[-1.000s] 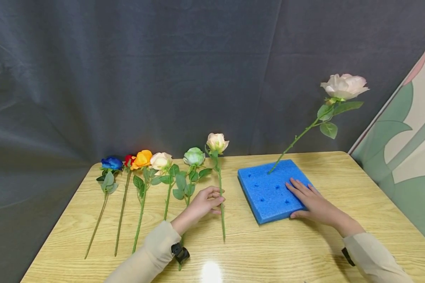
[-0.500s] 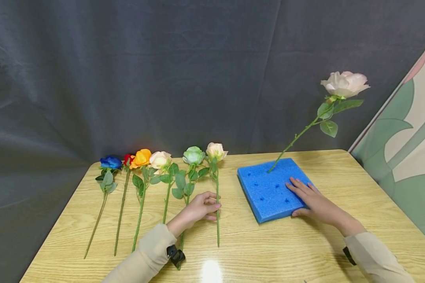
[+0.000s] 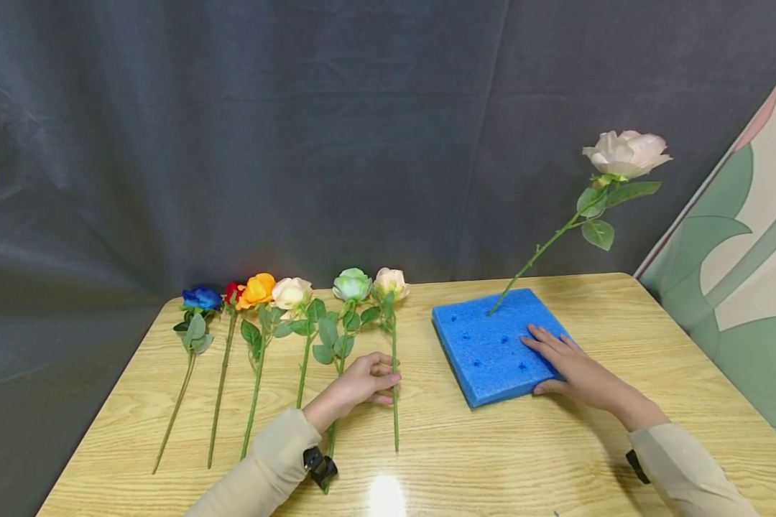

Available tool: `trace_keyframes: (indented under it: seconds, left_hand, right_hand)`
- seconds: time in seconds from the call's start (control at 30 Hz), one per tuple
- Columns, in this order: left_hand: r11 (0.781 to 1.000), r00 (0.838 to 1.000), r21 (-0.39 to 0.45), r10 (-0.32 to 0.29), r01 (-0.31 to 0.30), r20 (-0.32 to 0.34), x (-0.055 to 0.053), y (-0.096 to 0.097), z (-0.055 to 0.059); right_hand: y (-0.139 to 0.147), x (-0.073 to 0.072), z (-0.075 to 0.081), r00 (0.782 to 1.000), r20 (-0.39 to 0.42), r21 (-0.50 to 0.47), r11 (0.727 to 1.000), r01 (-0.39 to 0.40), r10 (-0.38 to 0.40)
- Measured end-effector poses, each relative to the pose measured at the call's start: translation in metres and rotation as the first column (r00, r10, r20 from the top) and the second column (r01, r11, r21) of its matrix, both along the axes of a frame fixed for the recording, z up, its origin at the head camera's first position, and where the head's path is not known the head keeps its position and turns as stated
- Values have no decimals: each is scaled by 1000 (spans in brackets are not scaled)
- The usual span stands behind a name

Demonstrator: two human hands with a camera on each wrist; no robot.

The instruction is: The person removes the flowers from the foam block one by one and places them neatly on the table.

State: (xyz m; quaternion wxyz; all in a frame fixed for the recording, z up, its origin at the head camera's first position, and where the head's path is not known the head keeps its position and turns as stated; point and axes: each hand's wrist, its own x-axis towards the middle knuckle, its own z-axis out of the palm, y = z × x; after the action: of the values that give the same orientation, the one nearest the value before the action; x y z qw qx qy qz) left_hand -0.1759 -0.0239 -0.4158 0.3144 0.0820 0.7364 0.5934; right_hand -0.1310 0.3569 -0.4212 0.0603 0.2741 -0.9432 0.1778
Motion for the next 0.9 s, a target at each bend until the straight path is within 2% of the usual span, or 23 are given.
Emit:
trace_keyframes:
  seconds: [0.17,0.3,0.43,0.7,0.9]
  left_hand:
    - [1000,1000,-12,0,0,22,1,0,0]
    - [1000,1000,-14,-8,9,27,2,0,-1]
    - [1000,1000,-20,-18,18,22,2,-2,-1]
    - [998,999,-65,17,-15,29,3,-7,2]
    - [996,999,-81,37,-34,32,4,-9,1]
  right_hand:
    - [1,-1,1,999,45,-32,999,12,-11]
    - [1,-2,4,990,136,-58,997,45,-36]
    - [3,-4,7,982,186,-75,996,43,-29]
    - [8,-7,9,998,68,25,1000,-2,1]
    - [13,-12,13,998,62,77,997,-21,17]
